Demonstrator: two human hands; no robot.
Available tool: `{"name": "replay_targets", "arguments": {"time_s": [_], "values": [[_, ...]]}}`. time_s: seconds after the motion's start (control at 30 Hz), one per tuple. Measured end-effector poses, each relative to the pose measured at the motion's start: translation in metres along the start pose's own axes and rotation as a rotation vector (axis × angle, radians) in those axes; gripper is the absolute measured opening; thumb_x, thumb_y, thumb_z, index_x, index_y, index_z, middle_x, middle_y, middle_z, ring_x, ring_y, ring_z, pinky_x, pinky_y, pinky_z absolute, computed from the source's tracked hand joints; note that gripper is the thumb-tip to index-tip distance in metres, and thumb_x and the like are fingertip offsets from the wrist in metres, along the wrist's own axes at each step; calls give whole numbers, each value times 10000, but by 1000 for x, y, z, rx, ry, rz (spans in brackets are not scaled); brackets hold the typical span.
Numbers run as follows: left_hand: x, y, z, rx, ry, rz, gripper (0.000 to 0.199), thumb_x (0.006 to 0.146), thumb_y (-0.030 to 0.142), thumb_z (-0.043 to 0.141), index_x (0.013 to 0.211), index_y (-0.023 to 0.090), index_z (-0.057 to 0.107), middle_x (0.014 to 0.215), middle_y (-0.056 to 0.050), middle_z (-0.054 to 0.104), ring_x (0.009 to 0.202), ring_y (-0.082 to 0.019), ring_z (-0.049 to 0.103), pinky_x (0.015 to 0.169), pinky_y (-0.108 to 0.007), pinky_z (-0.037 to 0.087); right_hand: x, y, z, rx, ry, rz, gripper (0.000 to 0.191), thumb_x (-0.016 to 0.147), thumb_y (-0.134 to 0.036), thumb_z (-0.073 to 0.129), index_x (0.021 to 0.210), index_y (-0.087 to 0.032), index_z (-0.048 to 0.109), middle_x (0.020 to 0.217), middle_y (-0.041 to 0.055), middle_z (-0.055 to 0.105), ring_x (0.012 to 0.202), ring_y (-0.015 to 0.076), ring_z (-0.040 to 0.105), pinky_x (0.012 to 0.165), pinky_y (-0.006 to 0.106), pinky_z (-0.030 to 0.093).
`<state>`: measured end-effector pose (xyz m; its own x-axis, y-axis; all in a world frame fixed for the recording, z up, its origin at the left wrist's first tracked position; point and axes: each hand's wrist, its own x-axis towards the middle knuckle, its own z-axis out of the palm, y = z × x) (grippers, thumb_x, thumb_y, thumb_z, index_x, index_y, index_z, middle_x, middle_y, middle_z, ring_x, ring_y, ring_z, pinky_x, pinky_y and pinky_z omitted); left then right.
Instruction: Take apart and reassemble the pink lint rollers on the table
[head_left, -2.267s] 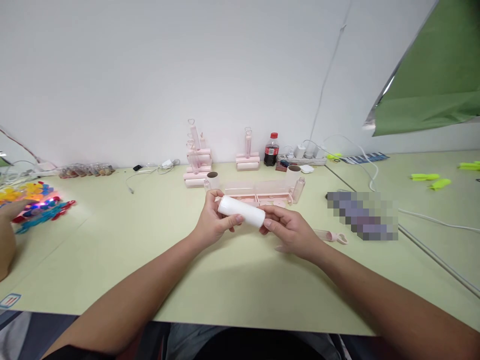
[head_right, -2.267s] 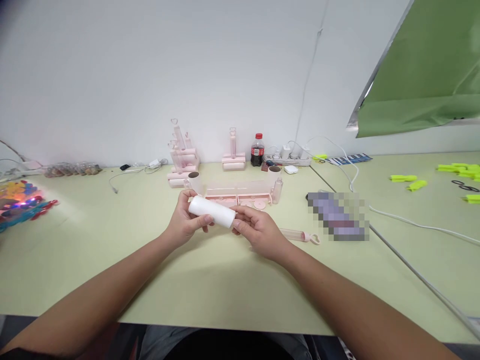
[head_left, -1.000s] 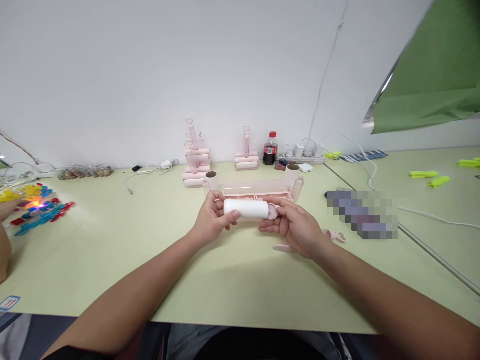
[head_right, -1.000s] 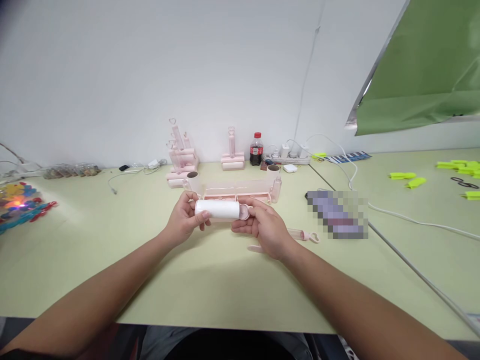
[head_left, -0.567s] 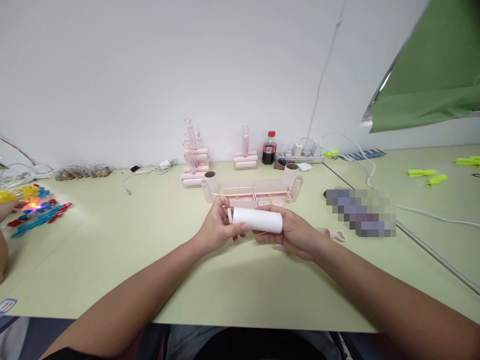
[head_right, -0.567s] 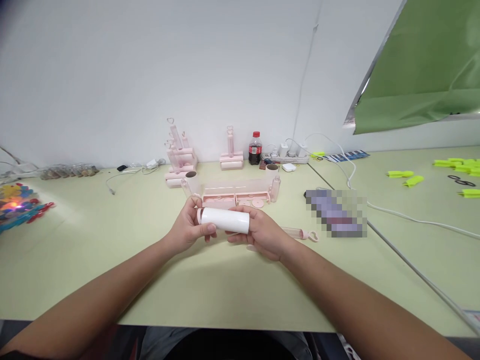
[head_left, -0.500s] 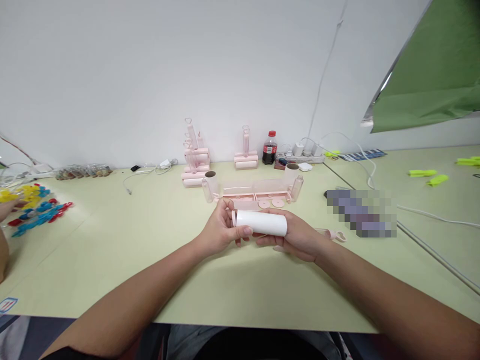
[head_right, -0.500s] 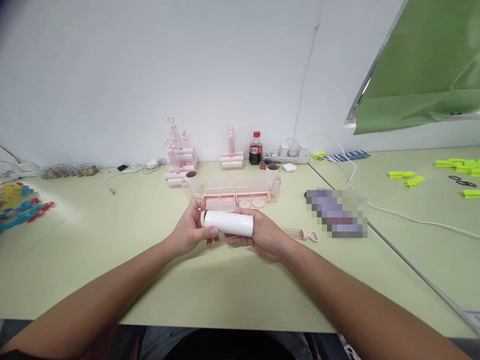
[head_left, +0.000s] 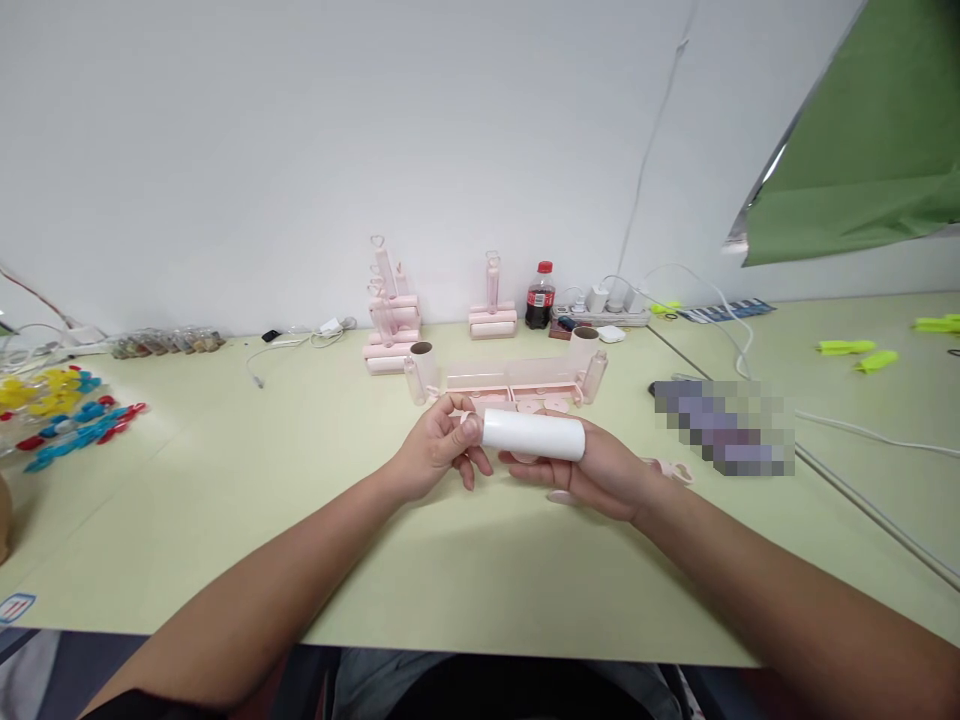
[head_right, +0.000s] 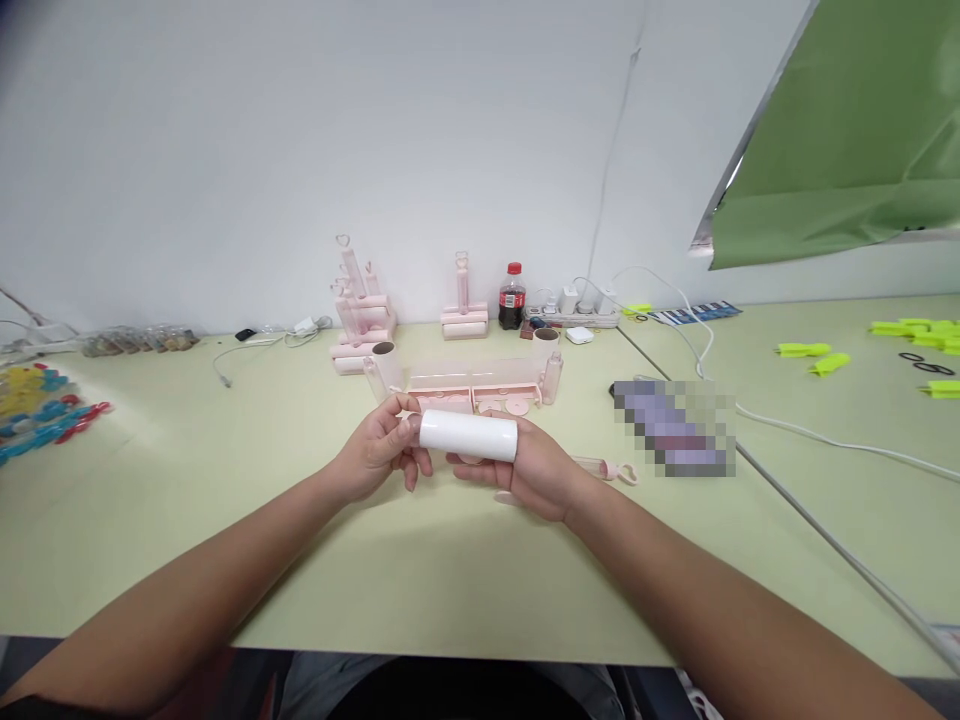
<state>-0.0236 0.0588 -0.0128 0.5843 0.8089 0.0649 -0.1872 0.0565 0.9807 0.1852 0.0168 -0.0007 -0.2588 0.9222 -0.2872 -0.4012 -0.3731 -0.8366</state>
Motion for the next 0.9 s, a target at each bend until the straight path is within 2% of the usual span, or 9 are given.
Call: {"name": "replay_targets", "arguments": {"time_s": [0.17, 0.27, 0.37, 0.5, 0.6, 0.73, 0.8, 0.9], "values": [[0, 5, 3, 93, 138, -45, 425, 782, 503, 687, 970, 203, 452, 803, -11, 655, 554, -142, 661, 391, -205, 490, 1, -4, 0, 96, -61, -66, 308, 867, -202, 581, 1161, -137, 644, 1112, 144, 708, 984, 262, 702, 925, 432, 559], [-2, 4, 10, 208, 170, -71, 373, 782, 472, 681, 914, 179, 492, 763, -25, 652, 557, -137, 636, 406, -215, 493, 1, -4, 1, 151, -90, -79, 308, 886, -220, 566, 1179, -152, 631, 1147, 135, 700, 1039, 265, 682, 961, 443, 536], [-4, 4, 16, 316, 178, -106, 336, 779, 460, 675, 882, 173, 534, 670, 4, 600, 531, -119, 583, 403, -210, 473, -1, 0, 2, 158, -99, -71, 296, 889, -184, 555, 1176, -166, 628, 1122, 111, 714, 1040, 238, 683, 990, 443, 517], [-6, 3, 19, 420, 183, -171, 374, 738, 493, 705, 900, 171, 605, 690, 2, 596, 536, -114, 557, 399, -202, 424, -3, 4, 2, 152, -158, -58, 314, 888, -169, 542, 1189, -166, 629, 1173, 110, 704, 1086, 226, 670, 1047, 435, 474], [-7, 1, 19, 472, 140, -177, 357, 726, 490, 714, 851, 159, 661, 640, 19, 577, 507, -94, 499, 435, -203, 377, -4, 7, 2, 145, -183, -20, 310, 885, -169, 542, 1179, -168, 637, 1200, 111, 694, 1063, 227, 678, 1040, 455, 478], [-7, 1, 20, 430, 70, -147, 293, 725, 439, 717, 767, 152, 677, 619, 30, 533, 539, -78, 434, 494, -203, 328, -7, 7, 2, 122, -185, 26, 301, 852, -128, 560, 1137, -154, 655, 1138, 113, 716, 974, 221, 705, 1010, 466, 500], [-6, 7, 17, 441, 79, -188, 287, 721, 432, 714, 739, 152, 655, 573, 45, 466, 497, -66, 365, 466, -206, 272, -8, 6, 3, 102, -189, 24, 302, 851, -136, 568, 1141, -144, 653, 1129, 124, 717, 972, 234, 706, 1012, 477, 496], [-7, 24, 1, 503, 100, -277, 301, 716, 432, 707, 661, 164, 583, 524, 66, 381, 451, -55, 291, 443, -212, 221, -7, 2, 4, 100, -145, -11, 320, 876, -190, 547, 1182, -144, 631, 1185, 143, 694, 1007, 263, 701, 1029, 492, 475]]}}
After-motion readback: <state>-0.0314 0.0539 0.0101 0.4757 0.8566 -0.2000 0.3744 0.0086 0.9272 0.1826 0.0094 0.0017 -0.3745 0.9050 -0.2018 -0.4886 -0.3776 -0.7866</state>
